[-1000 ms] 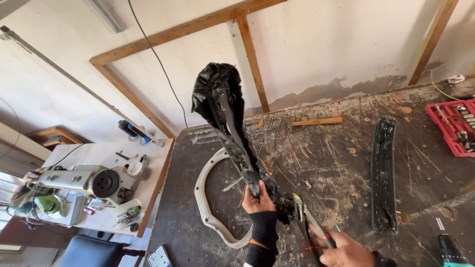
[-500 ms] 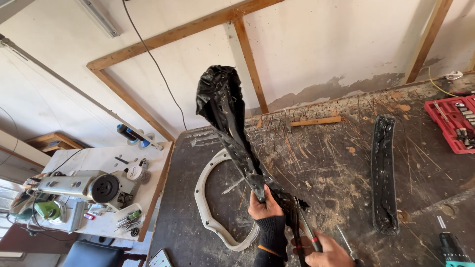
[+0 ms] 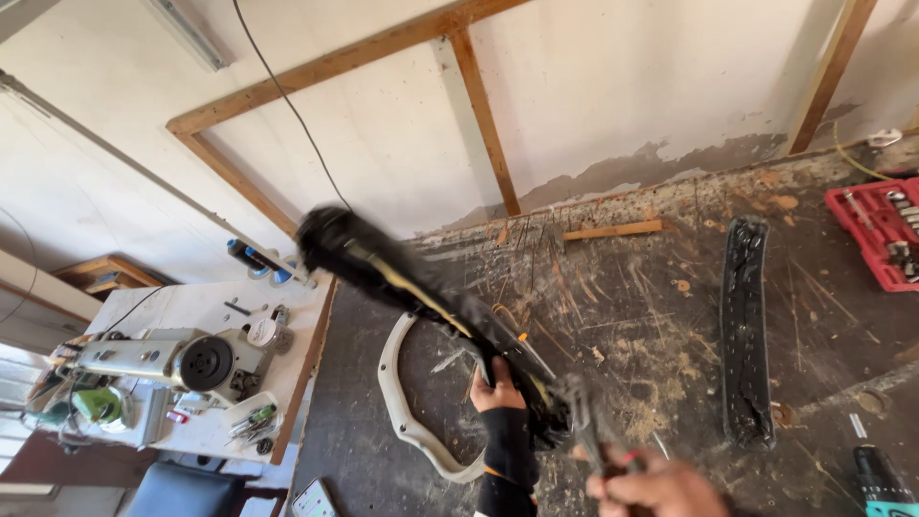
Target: Disassembling a plastic automotive component using a screwdriver and pliers on a workbench
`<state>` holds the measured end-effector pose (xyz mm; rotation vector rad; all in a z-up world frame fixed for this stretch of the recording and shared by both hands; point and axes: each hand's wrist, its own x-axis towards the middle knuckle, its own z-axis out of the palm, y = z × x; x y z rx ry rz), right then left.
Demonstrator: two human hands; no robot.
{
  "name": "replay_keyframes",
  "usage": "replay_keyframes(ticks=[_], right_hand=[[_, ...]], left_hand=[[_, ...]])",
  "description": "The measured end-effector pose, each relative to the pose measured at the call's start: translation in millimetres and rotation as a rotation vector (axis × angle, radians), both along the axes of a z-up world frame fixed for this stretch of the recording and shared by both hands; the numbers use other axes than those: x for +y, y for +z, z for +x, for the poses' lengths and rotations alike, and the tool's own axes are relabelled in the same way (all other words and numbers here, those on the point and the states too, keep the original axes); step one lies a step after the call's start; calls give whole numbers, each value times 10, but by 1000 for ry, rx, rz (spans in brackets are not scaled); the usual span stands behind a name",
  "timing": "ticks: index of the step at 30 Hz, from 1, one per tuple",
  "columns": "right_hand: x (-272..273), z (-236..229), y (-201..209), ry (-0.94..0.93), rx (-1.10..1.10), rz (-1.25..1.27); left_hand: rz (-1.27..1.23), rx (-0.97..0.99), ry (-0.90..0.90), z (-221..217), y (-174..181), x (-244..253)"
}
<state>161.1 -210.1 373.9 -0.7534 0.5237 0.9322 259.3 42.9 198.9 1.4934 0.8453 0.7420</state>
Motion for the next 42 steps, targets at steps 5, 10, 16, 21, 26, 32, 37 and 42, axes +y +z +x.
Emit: replay_keyframes(ticks=[5,10,16,21,26,32,37,42], right_hand=[[-431,335,-534,143,109,444],[-553,300,-749,92,64,288],[-769,543,-1159,217,135,-84],[-1159,574,-2243,1177,-450,-1117],[-1089,510,-2308,1113,-728,-1324],[-11,624,-1016,285,-1459,-1459],[216,899,-965,719,-1495,-1419],[31,904,-1404,36,-1128,-917]], left_hand=[[-302,-118,-16,-83,-357,-67],[-114,281,-141,-282,273,-221],[214,303,-163,-347,212,-267],[310,253,-209,-449,395,-341],[327,232,-260,-487,166,-449],[342,237,-338,-586,134,-783],[386,242,-376,-644,90,-722],[-142,-20,-434,-671,-210,-703]])
